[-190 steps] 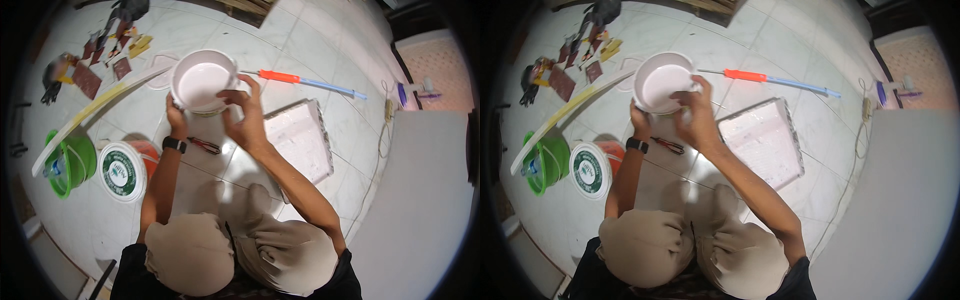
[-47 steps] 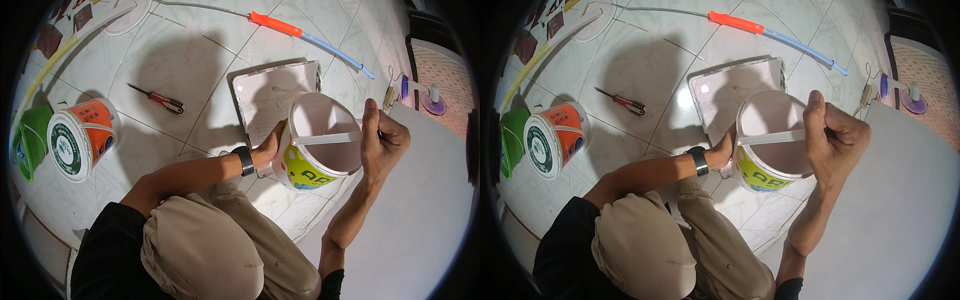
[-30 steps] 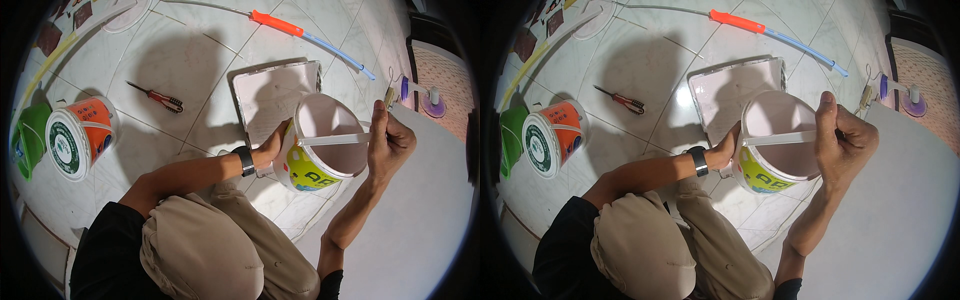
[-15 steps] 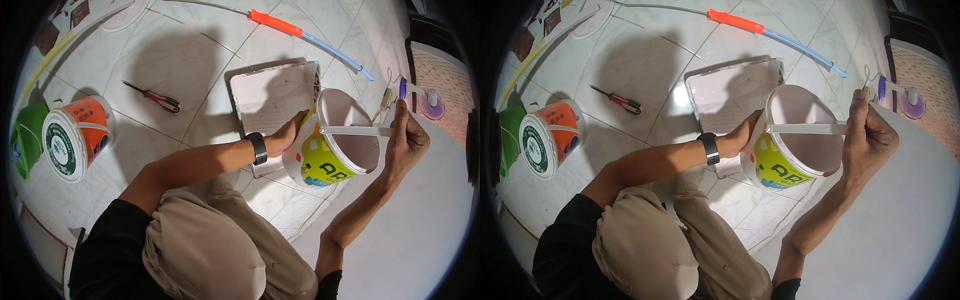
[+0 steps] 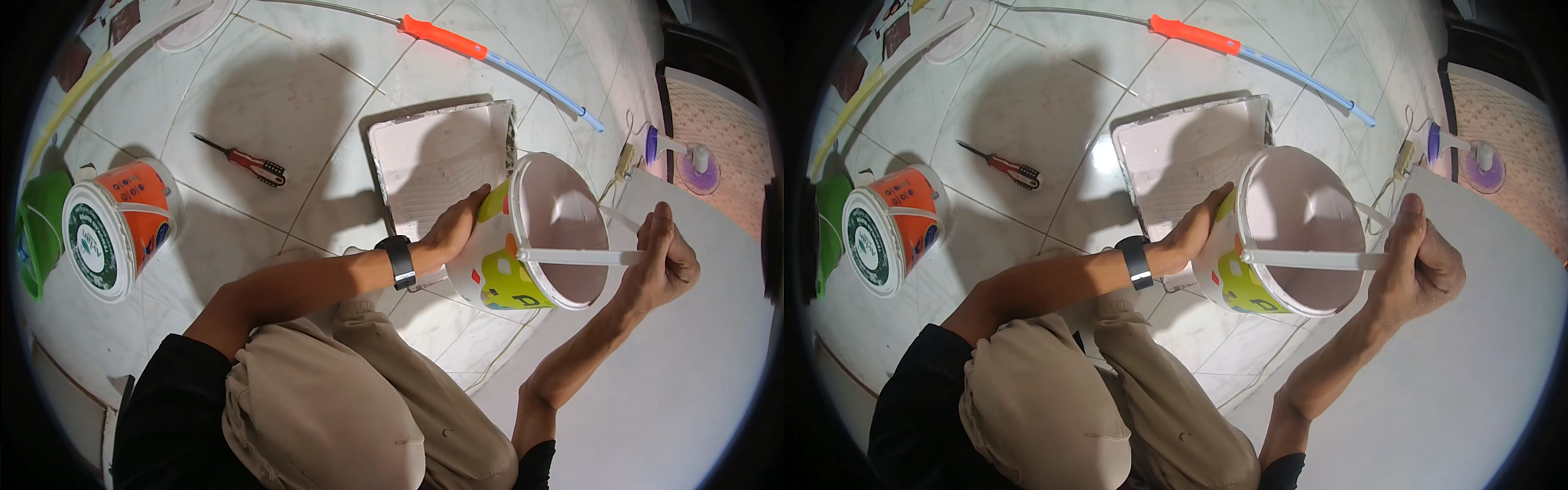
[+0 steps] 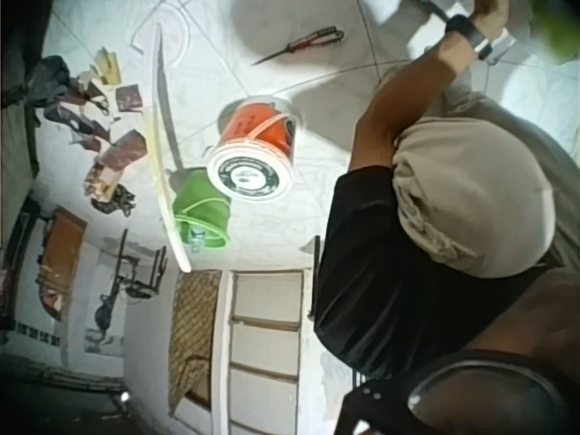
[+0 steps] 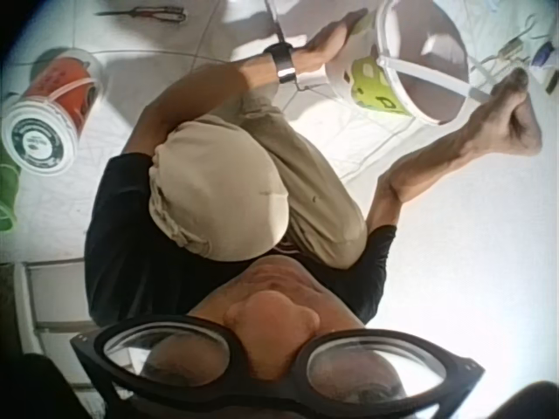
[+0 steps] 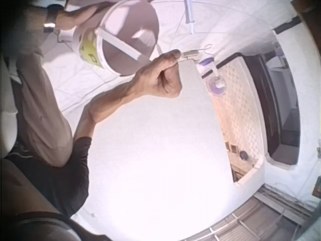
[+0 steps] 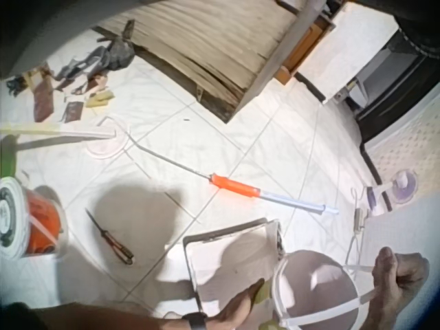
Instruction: The person sits on the floor and stirs pink paint in a bucket using a wooden stick. They then pour the paint into a rectangular tray and use a paint roller to spread it evenly. Finally, they pick up the tray and a brush and walk toward a wall.
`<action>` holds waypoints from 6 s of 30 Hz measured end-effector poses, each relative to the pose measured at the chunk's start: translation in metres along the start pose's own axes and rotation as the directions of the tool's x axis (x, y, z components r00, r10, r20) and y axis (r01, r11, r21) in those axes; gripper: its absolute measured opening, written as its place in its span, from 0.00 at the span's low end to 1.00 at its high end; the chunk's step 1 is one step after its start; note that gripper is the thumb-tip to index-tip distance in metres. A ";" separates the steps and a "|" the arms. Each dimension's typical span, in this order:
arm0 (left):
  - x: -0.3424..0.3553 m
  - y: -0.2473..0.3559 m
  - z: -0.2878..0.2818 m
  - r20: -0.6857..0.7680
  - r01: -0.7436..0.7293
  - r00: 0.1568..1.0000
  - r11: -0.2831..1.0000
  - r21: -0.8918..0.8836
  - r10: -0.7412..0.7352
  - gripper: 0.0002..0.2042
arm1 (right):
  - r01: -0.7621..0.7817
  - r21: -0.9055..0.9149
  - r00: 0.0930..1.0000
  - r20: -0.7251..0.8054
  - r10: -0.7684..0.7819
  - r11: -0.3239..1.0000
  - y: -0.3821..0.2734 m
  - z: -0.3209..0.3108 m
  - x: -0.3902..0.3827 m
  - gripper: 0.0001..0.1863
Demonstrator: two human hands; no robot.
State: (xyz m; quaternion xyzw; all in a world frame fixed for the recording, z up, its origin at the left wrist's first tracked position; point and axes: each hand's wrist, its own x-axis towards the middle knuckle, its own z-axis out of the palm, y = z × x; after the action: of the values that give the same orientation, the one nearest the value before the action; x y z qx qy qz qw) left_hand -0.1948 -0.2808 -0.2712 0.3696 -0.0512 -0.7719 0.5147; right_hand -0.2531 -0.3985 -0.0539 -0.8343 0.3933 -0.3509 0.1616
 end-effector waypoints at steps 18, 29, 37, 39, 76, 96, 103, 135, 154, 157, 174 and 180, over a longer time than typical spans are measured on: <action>-0.010 0.002 0.004 0.032 -0.129 0.991 0.982 0.139 0.126 0.31 | 0.055 0.070 0.998 -0.010 -0.054 0.996 -0.001 -0.018 -0.008 0.29; 0.002 -0.026 0.002 -0.061 -0.253 0.960 0.940 0.227 0.273 0.32 | 0.053 0.081 0.999 0.009 -0.054 0.995 0.000 -0.019 -0.008 0.28; 0.011 -0.034 -0.006 -0.044 -0.307 0.946 0.931 0.200 0.321 0.26 | 0.034 0.043 0.999 0.028 -0.035 0.998 0.015 -0.023 -0.011 0.28; 0.025 -0.050 -0.003 -0.130 -0.207 0.961 0.945 0.252 0.245 0.25 | 0.003 -0.001 1.000 0.030 -0.003 1.000 0.019 -0.031 -0.010 0.28; 0.005 -0.014 -0.022 0.076 -0.461 0.742 0.425 0.779 0.666 0.15 | 0.112 0.112 0.993 0.012 -0.114 0.987 0.009 -0.033 -0.027 0.29; 0.001 -0.008 -0.023 0.029 -0.401 0.814 0.524 0.752 0.581 0.17 | 0.117 0.127 0.992 0.023 -0.121 0.985 0.010 -0.032 -0.030 0.28; 0.004 -0.006 -0.027 0.065 -0.418 0.763 0.414 0.808 0.643 0.17 | 0.151 0.188 0.988 0.015 -0.157 0.970 0.010 -0.032 -0.033 0.27; -0.265 -0.047 -0.261 -0.167 -0.171 0.499 0.286 0.943 0.850 0.10 | 0.546 0.369 0.815 -0.024 -0.579 0.752 -0.133 0.023 0.077 0.25; -0.290 -0.079 -0.310 -0.289 0.127 0.373 0.259 0.957 0.882 0.18 | 0.291 0.391 0.894 0.215 -0.394 0.873 -0.221 0.283 0.070 0.23; -0.293 -0.077 -0.310 -0.291 0.124 0.381 0.264 0.957 0.877 0.18 | 0.272 0.379 0.883 0.268 -0.386 0.885 -0.226 0.303 0.063 0.24; -0.296 -0.075 -0.310 -0.354 0.100 0.437 0.346 0.933 0.827 0.21 | 0.260 0.286 0.898 0.278 -0.340 0.922 -0.234 0.337 0.047 0.25; -0.295 -0.079 -0.313 -0.350 0.097 0.414 0.341 0.935 0.840 0.21 | 0.257 0.241 0.895 0.306 -0.325 0.936 -0.236 0.335 0.045 0.26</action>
State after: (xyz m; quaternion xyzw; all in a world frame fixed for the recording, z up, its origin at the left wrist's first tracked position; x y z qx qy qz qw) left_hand -0.0018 0.0955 -0.3807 0.8532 -0.2853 -0.1803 0.3977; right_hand 0.1334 -0.2849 -0.1392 -0.9121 0.1934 -0.2579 0.2531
